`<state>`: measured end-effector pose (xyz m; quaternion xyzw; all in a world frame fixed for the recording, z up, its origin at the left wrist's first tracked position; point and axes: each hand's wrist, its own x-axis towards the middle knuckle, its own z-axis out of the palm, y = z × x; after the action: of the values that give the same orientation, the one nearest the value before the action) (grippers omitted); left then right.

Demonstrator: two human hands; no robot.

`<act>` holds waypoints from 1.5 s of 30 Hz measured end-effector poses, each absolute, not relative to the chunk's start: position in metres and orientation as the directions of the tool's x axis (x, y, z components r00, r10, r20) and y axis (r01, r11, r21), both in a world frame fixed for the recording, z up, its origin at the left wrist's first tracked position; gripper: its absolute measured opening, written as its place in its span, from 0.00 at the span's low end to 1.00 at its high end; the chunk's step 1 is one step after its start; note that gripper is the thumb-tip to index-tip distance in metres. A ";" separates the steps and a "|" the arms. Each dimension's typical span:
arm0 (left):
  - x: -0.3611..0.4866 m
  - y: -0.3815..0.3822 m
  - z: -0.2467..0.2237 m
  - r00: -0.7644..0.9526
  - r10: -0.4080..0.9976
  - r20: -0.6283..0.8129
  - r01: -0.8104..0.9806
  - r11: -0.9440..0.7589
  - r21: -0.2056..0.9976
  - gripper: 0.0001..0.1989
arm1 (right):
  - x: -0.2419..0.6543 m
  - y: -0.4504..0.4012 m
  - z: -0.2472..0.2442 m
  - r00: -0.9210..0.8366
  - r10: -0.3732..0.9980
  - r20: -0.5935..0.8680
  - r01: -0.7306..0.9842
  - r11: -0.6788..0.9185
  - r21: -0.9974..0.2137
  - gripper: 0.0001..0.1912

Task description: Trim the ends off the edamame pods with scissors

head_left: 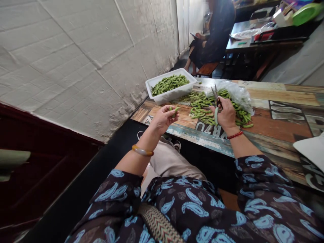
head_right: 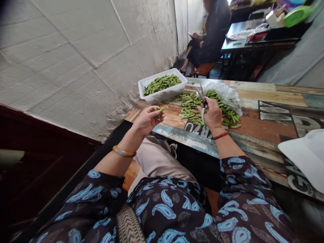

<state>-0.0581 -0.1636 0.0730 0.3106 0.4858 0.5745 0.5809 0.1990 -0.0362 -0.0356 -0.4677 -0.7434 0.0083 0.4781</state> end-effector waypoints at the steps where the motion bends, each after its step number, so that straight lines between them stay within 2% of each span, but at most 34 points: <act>1: -0.056 -0.160 0.070 -0.132 0.970 -0.204 -0.358 0.146 0.922 0.10 | 0.199 -0.036 -0.034 -0.106 0.700 0.706 0.686 0.566 -0.458 0.25; 7: -0.041 -0.135 0.057 -0.079 0.980 -0.183 -0.294 0.152 0.944 0.11 | 0.196 -0.037 -0.029 -0.132 0.720 0.682 0.666 0.574 -0.477 0.25; 13: -0.029 -0.118 0.040 -0.025 0.983 -0.182 -0.378 0.160 0.912 0.15 | 0.186 -0.040 -0.032 -0.141 0.726 0.673 0.605 0.602 -0.522 0.22; 19: -0.022 -0.108 0.026 0.010 0.985 -0.170 -0.455 0.156 0.877 0.15 | 0.184 -0.042 -0.035 -0.168 0.724 0.669 0.544 0.634 -0.550 0.23; 22: -0.019 -0.101 0.021 0.029 0.979 -0.204 -0.464 0.194 0.864 0.18 | 0.184 -0.041 -0.033 -0.137 0.729 0.671 0.545 0.621 -0.563 0.23; 28: -0.013 -0.080 0.011 0.085 0.968 -0.235 -0.450 0.248 0.858 0.16 | 0.183 -0.039 -0.031 -0.094 0.756 0.647 0.512 0.595 -0.620 0.25; 31: -0.010 -0.067 0.008 0.118 0.963 -0.243 -0.443 0.270 0.855 0.18 | 0.182 -0.036 -0.031 -0.066 0.799 0.598 0.476 0.552 -0.685 0.25; 35: -0.005 -0.044 0.008 0.161 0.958 -0.236 -0.402 0.282 0.871 0.21 | 0.181 -0.032 -0.027 0.009 0.892 0.452 0.362 0.419 -0.833 0.26; 38: -0.001 -0.026 0.008 0.181 0.963 -0.199 -0.372 0.254 0.893 0.22 | 0.186 -0.031 -0.024 0.011 0.931 0.366 0.304 0.345 -0.888 0.26; 41: 0.003 -0.011 0.008 0.223 0.958 -0.181 -0.359 0.253 0.899 0.22 | 0.199 -0.031 -0.023 -0.032 0.928 0.372 0.358 0.358 -0.862 0.25; 45: 0.010 -0.001 0.001 0.298 0.936 -0.189 -0.354 0.293 0.888 0.21 | 0.216 -0.035 -0.025 -0.091 0.890 0.446 0.475 0.433 -0.766 0.22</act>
<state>0.0102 -0.0014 0.0015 0.3831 0.3795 0.4549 0.7087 0.2155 -0.0354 -0.0246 -0.4843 -0.7046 0.2216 0.4689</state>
